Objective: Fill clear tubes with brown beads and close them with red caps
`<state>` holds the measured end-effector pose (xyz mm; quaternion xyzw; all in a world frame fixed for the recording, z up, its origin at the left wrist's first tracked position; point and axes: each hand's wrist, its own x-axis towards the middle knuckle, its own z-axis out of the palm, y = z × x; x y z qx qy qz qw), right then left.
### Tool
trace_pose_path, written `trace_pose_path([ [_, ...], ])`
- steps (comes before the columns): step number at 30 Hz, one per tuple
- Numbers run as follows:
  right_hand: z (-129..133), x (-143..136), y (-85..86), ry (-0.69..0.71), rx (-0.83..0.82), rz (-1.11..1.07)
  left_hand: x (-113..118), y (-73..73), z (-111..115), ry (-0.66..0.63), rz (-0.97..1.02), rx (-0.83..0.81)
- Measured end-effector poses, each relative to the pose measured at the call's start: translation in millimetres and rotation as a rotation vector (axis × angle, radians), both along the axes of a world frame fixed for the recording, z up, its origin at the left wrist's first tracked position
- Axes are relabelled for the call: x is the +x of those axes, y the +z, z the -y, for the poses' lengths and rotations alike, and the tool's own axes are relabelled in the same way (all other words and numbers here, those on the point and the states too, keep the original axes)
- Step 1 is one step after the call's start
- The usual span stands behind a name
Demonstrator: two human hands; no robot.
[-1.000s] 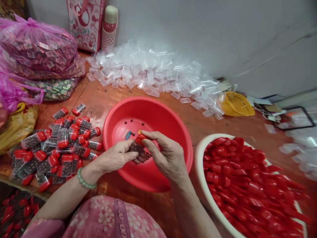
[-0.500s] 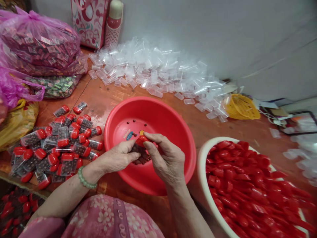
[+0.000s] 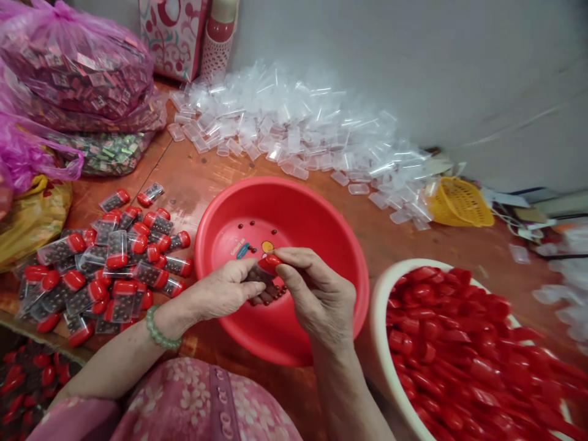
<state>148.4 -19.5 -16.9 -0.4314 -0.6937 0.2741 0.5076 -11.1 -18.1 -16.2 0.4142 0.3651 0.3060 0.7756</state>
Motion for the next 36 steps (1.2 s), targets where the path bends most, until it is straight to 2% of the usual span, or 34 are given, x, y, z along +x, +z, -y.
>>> trace_pose_path([
  [4,0.1,2.2,-4.3,-0.01,0.053,0.082,5.6,0.9,-0.9,0.045,-0.043,0.021],
  [8,-2.7,6.3,-5.9,0.048,0.044,0.134,7.0,-1.4,0.2,0.03,-0.001,0.039],
  [14,-5.0,11.1,-7.3,0.09,-0.154,-0.061,3.5,-4.9,2.8,-0.01,-0.069,0.261],
  [20,-3.0,13.3,-12.1,0.059,-0.184,-0.115,2.6,-9.0,-0.3,-0.036,-0.067,0.277],
  [25,-3.0,13.1,-14.7,0.031,-0.24,-0.201,0.1,-8.1,-6.4,-0.084,-0.175,0.371],
  [31,-4.3,12.6,-14.3,0.002,-0.181,-0.098,0.7,-6.4,-6.4,-0.085,-0.15,0.34],
  [36,-6.0,15.7,-14.7,0.062,-0.232,-0.192,0.9,-3.2,-5.9,-0.11,-0.085,0.285],
])
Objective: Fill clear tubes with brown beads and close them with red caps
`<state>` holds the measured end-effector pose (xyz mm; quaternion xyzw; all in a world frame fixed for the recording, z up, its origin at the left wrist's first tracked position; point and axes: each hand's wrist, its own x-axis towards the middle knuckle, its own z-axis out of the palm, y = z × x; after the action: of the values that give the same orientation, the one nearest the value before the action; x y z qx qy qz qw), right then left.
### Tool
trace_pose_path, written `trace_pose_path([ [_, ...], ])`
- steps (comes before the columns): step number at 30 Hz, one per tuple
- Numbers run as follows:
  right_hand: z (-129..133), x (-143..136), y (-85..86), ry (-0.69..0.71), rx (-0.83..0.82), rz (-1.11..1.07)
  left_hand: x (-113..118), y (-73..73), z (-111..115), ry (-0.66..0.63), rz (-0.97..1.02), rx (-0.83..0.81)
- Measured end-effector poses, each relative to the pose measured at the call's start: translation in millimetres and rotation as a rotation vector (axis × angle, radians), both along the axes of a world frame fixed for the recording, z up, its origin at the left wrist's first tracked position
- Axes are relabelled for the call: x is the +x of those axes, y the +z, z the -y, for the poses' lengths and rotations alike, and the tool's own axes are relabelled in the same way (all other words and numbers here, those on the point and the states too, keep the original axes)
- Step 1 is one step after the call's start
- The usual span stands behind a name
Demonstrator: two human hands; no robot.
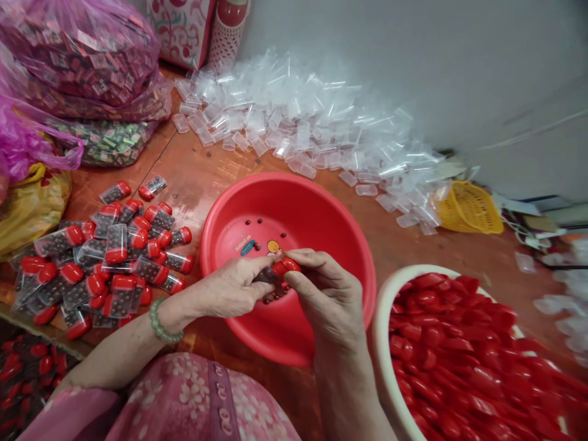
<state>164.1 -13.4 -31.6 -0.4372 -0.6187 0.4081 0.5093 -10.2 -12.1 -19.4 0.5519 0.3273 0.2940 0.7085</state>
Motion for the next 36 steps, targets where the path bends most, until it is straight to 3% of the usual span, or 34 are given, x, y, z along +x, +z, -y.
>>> trace_pose_path([
  [3,0.4,-3.8,0.6,-0.04,-0.005,-0.005,0.8,0.0,-0.8,0.007,0.037,-0.044],
  [7,3.6,-12.7,2.1,-0.105,0.106,0.069,2.1,-2.2,-0.5,0.048,0.04,-0.016],
  [12,7.1,-12.2,1.9,-0.048,0.243,0.19,1.0,-1.5,-2.3,0.033,0.093,-0.087],
  [17,7.5,-11.6,-4.4,-0.016,0.423,0.509,-2.3,-1.6,-6.4,0.055,0.151,-0.223],
  [22,5.4,-16.7,-9.4,-0.073,0.556,0.785,0.2,-2.5,-6.7,0.089,0.269,-0.345],
  [33,4.8,-21.8,0.5,-0.132,0.724,0.815,-0.8,-1.9,-4.8,0.048,0.369,-0.352],
  [36,1.3,-21.7,6.8,-0.102,0.744,0.84,6.2,6.5,-9.0,0.132,0.289,-0.438],
])
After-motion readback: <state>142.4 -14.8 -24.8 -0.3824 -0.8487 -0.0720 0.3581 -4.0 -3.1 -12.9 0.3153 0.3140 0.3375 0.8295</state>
